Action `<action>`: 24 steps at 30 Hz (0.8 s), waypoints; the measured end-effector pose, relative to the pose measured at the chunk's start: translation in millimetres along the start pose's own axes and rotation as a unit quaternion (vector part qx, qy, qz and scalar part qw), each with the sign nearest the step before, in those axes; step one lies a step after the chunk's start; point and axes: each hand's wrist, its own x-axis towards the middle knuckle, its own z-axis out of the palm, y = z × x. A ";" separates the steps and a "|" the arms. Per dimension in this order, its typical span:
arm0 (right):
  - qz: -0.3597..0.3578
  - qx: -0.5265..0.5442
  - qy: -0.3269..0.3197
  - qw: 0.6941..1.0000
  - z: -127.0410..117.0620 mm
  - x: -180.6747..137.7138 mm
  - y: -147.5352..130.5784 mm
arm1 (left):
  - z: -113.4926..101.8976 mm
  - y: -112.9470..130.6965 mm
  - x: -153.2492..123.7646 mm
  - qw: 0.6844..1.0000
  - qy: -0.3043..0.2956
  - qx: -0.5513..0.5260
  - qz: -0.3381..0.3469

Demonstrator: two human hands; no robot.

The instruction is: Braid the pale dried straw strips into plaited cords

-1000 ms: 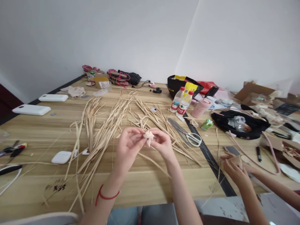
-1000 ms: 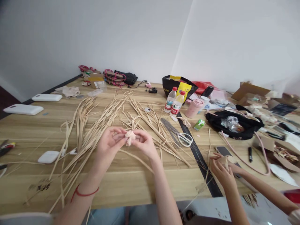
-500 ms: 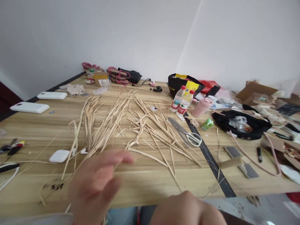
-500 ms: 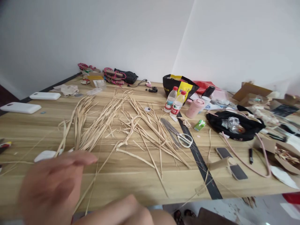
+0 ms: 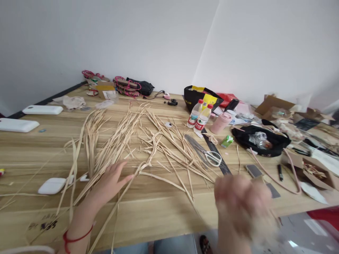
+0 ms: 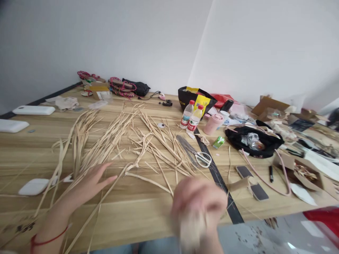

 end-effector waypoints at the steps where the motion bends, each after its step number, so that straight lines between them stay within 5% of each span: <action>1: -0.004 0.001 0.042 0.999 -0.8 16.2 18.6 | 0.0 -5.3 -1.1 1.000 -0.009 0.009 0.002; 2: 0.004 -0.021 0.133 0.991 -2.4 32.8 41.5 | -0.3 -10.2 -1.7 1.000 -0.013 0.015 0.006; 4: 0.086 -0.094 0.176 0.976 -10.3 61.9 96.5 | -1.4 -18.5 -1.9 1.000 -0.011 0.023 0.016; 8: 0.215 -0.322 0.146 0.910 -40.0 85.2 200.5 | -7.1 -25.1 -2.3 0.999 0.003 0.030 0.031; 12: 0.237 -0.402 0.113 0.877 -59.3 76.7 244.3 | -16.2 -20.2 -5.8 0.998 -0.011 0.031 0.048; 18: 0.201 -0.501 0.049 0.840 -48.6 66.0 225.2 | -19.3 5.4 0.0 0.991 0.025 0.031 0.131; 24: 0.075 -0.364 -0.059 0.926 23.3 29.9 131.7 | 15.1 45.2 24.1 0.957 0.026 0.044 0.287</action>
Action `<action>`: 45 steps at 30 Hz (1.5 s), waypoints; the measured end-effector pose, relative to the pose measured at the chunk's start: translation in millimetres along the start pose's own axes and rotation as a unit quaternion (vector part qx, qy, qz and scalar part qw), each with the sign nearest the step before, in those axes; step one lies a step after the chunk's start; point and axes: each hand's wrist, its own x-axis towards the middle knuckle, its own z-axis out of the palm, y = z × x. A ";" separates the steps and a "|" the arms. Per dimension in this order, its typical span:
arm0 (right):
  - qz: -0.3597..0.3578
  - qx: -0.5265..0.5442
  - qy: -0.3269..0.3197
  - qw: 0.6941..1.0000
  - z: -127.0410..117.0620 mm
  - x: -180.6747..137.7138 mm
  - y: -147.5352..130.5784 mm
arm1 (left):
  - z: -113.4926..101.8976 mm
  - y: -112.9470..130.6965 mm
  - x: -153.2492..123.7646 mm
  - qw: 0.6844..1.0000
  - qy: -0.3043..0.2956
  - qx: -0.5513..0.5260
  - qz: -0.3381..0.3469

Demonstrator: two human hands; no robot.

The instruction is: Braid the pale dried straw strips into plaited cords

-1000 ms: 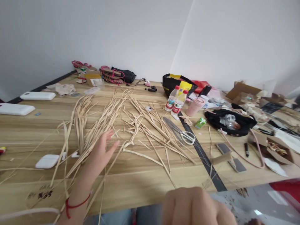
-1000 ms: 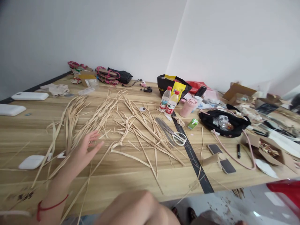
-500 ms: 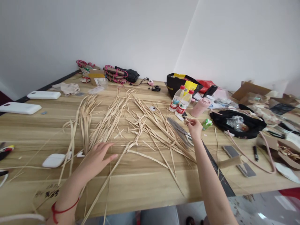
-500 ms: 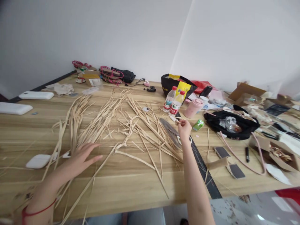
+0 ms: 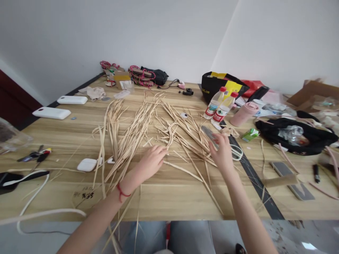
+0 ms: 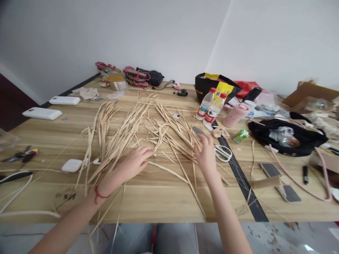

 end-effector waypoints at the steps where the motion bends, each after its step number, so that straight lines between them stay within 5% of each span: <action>1: -0.005 0.031 -0.020 0.999 -0.5 -14.2 -23.8 | 7.2 1.6 5.7 1.000 -0.006 0.013 0.017; 4: 0.017 0.131 -0.117 0.984 1.2 -62.9 -86.9 | 24.3 1.9 19.2 0.997 -0.037 0.059 0.034; 7: 0.087 0.247 -0.255 0.931 14.3 -110.8 -124.4 | 31.4 -2.7 27.5 0.994 -0.066 0.086 0.034; 9: 0.160 0.329 -0.288 0.885 30.4 -134.6 -132.6 | 31.9 -7.7 30.1 0.996 -0.054 0.054 0.037; 14: 0.317 0.506 -0.184 0.781 69.2 -143.2 -116.2 | 33.1 -23.0 28.7 0.988 0.058 -0.146 -0.013; 19: 0.414 0.608 -0.139 0.663 79.7 -115.6 -106.1 | 43.7 -34.8 27.7 0.929 0.155 -0.328 -0.065; 22: 0.428 0.649 -0.114 0.619 81.4 -109.0 -111.7 | 49.0 -39.1 28.4 0.890 0.191 -0.399 -0.110; 24: 0.419 0.651 -0.097 0.626 84.1 -106.2 -114.8 | 50.5 -41.1 28.3 0.872 0.199 -0.427 -0.132; 29: 0.330 0.562 -0.057 0.757 96.6 -82.7 -111.8 | 50.8 -44.3 26.1 0.860 0.202 -0.447 -0.142; 31: 0.301 0.535 -0.070 0.786 102.6 -66.5 -108.9 | 51.7 -44.4 25.3 0.862 0.200 -0.445 -0.140; 37: 0.255 0.530 -0.137 0.797 113.9 -28.1 -105.5 | 60.7 -40.9 23.9 0.859 0.183 -0.457 -0.143; 45: 0.202 0.528 -0.144 0.812 107.9 -32.1 -105.6 | 69.4 -39.6 22.5 0.847 0.213 -0.455 -0.172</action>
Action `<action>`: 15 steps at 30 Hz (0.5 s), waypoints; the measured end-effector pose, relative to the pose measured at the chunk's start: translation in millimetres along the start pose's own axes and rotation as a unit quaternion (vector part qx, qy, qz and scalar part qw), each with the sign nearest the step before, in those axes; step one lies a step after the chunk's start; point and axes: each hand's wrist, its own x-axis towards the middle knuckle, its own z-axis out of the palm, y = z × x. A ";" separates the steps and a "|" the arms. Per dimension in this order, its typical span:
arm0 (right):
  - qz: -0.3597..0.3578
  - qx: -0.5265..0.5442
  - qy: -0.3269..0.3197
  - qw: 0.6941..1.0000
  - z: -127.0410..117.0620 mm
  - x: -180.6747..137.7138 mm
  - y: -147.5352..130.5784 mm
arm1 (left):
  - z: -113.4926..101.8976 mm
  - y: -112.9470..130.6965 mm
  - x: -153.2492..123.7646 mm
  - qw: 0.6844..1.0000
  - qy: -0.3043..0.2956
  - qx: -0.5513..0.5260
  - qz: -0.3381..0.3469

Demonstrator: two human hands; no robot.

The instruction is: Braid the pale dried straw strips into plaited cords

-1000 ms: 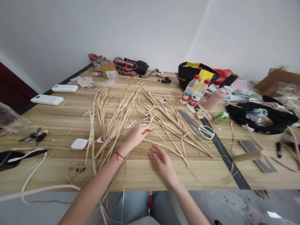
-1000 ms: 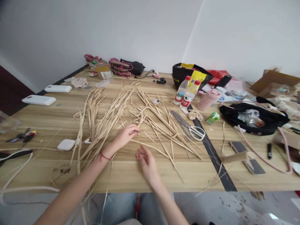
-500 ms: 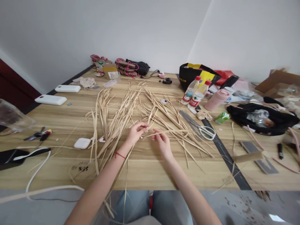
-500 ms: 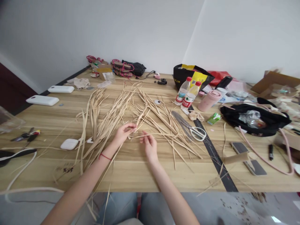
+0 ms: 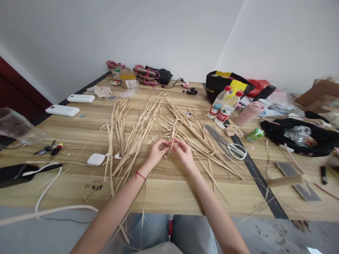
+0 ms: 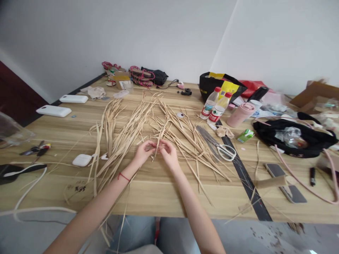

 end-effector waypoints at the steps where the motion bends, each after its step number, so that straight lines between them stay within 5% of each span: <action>1: -0.010 0.000 -0.004 1.000 -0.1 -0.9 1.0 | 0.3 -0.8 -0.4 1.000 0.000 -0.003 -0.004; 15: -0.045 0.000 0.003 0.999 -3.2 0.1 8.9 | -9.9 0.8 -0.3 0.995 -0.075 0.055 0.019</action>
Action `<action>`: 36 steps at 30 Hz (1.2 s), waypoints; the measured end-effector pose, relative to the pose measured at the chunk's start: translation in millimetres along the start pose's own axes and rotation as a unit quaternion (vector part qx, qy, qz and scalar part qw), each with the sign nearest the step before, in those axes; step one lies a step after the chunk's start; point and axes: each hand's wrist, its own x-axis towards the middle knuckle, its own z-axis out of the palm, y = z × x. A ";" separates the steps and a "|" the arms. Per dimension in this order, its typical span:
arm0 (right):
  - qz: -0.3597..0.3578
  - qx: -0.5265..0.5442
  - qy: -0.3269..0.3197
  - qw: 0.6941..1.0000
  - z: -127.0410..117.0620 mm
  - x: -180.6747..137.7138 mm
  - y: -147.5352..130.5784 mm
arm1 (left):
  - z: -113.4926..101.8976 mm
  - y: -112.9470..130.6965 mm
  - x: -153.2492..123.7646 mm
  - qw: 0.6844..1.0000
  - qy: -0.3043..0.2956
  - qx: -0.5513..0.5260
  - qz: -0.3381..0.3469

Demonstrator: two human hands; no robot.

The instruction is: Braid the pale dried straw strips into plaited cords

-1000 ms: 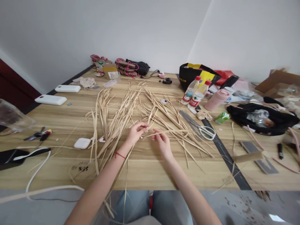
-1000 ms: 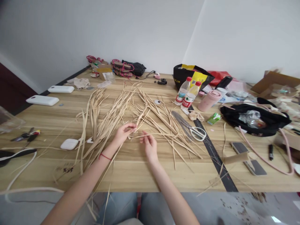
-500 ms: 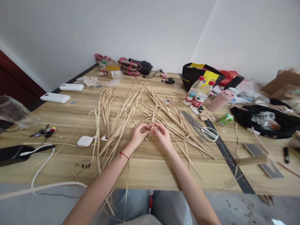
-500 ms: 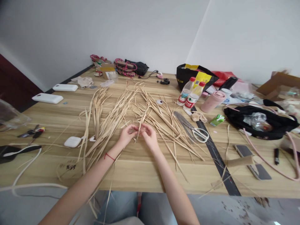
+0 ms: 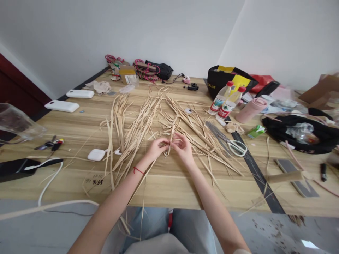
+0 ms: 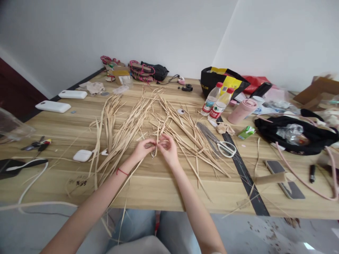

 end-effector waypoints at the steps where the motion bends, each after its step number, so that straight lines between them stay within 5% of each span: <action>1: 0.002 0.002 0.002 1.000 0.5 -0.7 0.1 | 0.0 -1.0 0.3 1.000 0.005 0.000 -0.003; 6: 0.016 -0.023 0.017 0.999 0.4 -0.8 6.5 | 0.1 -4.8 1.5 1.000 0.015 0.006 0.018; 14: 0.034 -0.054 0.012 0.998 -7.6 2.8 9.0 | -10.2 7.6 -0.9 0.970 0.077 0.212 0.088; 19: 0.033 -0.055 -0.016 0.998 -12.0 4.1 1.6 | -12.0 9.6 -2.6 0.982 0.042 0.168 0.081; 24: 0.047 0.057 -0.043 0.996 -18.9 8.1 -5.0 | -10.6 11.9 -3.6 0.986 0.067 0.138 0.065; 36: 0.067 0.178 0.006 0.982 -21.8 8.3 -9.9 | -12.4 9.5 -3.0 0.993 0.041 0.112 0.027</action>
